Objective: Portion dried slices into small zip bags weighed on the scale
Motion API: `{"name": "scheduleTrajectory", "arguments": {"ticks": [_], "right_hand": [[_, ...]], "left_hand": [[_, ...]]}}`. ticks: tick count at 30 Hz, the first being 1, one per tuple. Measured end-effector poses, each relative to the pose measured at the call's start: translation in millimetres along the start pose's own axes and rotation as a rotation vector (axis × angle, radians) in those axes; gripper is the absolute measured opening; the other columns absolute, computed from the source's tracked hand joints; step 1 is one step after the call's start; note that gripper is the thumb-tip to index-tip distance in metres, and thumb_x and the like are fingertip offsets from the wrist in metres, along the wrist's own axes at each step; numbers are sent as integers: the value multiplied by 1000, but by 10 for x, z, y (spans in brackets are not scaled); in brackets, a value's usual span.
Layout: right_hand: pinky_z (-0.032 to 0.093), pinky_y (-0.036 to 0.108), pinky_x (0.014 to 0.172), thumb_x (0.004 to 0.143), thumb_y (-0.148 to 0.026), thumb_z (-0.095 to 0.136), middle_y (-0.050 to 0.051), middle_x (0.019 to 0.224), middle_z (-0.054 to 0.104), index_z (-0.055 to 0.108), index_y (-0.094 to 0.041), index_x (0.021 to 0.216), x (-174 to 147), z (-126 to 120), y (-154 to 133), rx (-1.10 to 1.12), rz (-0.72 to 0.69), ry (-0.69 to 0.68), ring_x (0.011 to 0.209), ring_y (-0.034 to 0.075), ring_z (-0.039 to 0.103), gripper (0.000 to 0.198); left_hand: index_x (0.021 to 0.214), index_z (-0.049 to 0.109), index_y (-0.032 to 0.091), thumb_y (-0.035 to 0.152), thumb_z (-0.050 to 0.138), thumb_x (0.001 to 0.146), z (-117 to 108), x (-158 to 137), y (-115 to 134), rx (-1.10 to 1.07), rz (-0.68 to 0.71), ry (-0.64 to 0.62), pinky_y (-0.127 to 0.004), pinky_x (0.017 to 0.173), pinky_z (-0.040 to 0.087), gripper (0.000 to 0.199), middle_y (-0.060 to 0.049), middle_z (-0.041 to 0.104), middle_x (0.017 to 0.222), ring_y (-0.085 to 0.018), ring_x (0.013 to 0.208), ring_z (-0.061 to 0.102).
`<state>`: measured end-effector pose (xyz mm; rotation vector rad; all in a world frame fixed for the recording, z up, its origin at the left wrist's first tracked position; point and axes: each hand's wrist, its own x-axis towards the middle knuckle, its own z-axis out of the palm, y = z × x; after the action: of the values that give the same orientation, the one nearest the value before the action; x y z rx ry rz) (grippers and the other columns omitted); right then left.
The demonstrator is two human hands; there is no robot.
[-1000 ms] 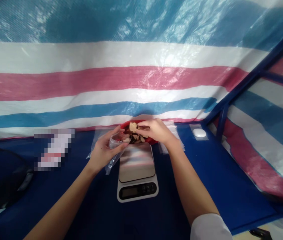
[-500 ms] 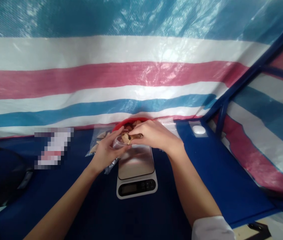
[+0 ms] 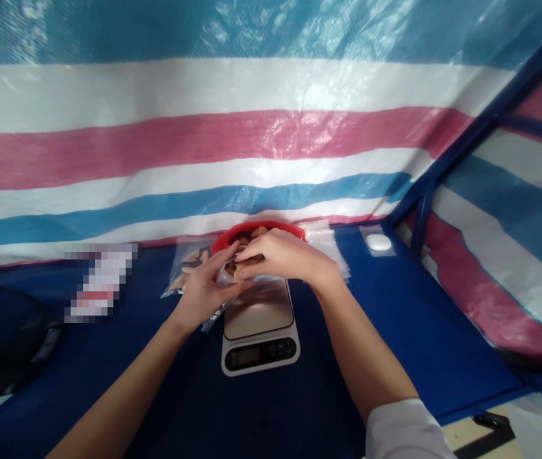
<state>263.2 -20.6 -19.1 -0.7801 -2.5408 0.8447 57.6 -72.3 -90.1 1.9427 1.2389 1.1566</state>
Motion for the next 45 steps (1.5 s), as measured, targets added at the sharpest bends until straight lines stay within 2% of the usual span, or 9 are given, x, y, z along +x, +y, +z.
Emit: {"name": "scheduleTrajectory", "arguments": {"ticks": [8,14,18,25,32,37,40,43,45], "right_hand": [[47,27,75,90,-29,72,0,94,80,82,-24,92,77,117,63,-34,29,38,83,17,69,11],[49,28,76,91,-32,72,2,94,80,82,-24,98,88,145,98,-53,-63,134,80,17,70,15],[47,28,75,92,-30,70,2,90,79,82,-24,95,89,145,80,-83,-56,147,79,16,69,14],[45,26,71,91,-31,71,1,85,78,82,-23,94,68,103,28,-13,-13,107,75,15,67,14],[43,27,72,94,-32,68,1,90,76,82,-26,93,88,147,20,-147,34,85,82,16,64,16],[48,27,78,92,-26,67,0,99,78,80,-28,106,41,88,36,11,24,72,86,16,68,19],[51,26,78,91,-27,68,0,105,79,79,-28,113,-15,36,105,128,31,127,89,17,71,25],[52,26,78,90,-31,70,1,104,79,79,-24,111,-46,12,192,167,55,180,91,17,71,24],[53,26,75,91,-34,69,2,94,78,81,-22,104,-48,16,238,162,106,155,85,17,71,21]], "left_hand": [[142,58,18,51,85,72,-30,21,-12,43,-54,21,-49,108,51,82,-15,68,135,-34,124,65],[124,68,20,56,84,70,-64,29,24,111,-157,46,-49,97,57,67,-11,77,113,-33,106,73],[126,67,20,53,83,73,-58,22,-3,71,-160,33,-45,93,59,64,-10,78,112,-31,103,73],[131,64,19,42,79,79,-88,35,-11,-8,-85,-45,-44,102,55,58,-10,76,119,-29,109,72],[134,64,17,46,81,78,-97,32,6,-14,-110,-39,-48,104,53,65,-13,74,123,-31,112,70],[136,63,19,46,83,76,-105,36,-20,-27,-89,-12,-47,106,53,69,-12,73,126,-30,115,70],[136,64,19,48,82,77,-104,36,-35,-54,-82,20,-49,109,51,69,-13,73,126,-31,118,68],[137,64,19,49,81,78,-103,35,-31,-53,-91,24,-50,110,51,68,-13,74,123,-32,119,68],[136,64,19,47,82,78,-101,33,-19,-49,-79,30,-50,110,51,67,-13,74,123,-31,118,69]]}}
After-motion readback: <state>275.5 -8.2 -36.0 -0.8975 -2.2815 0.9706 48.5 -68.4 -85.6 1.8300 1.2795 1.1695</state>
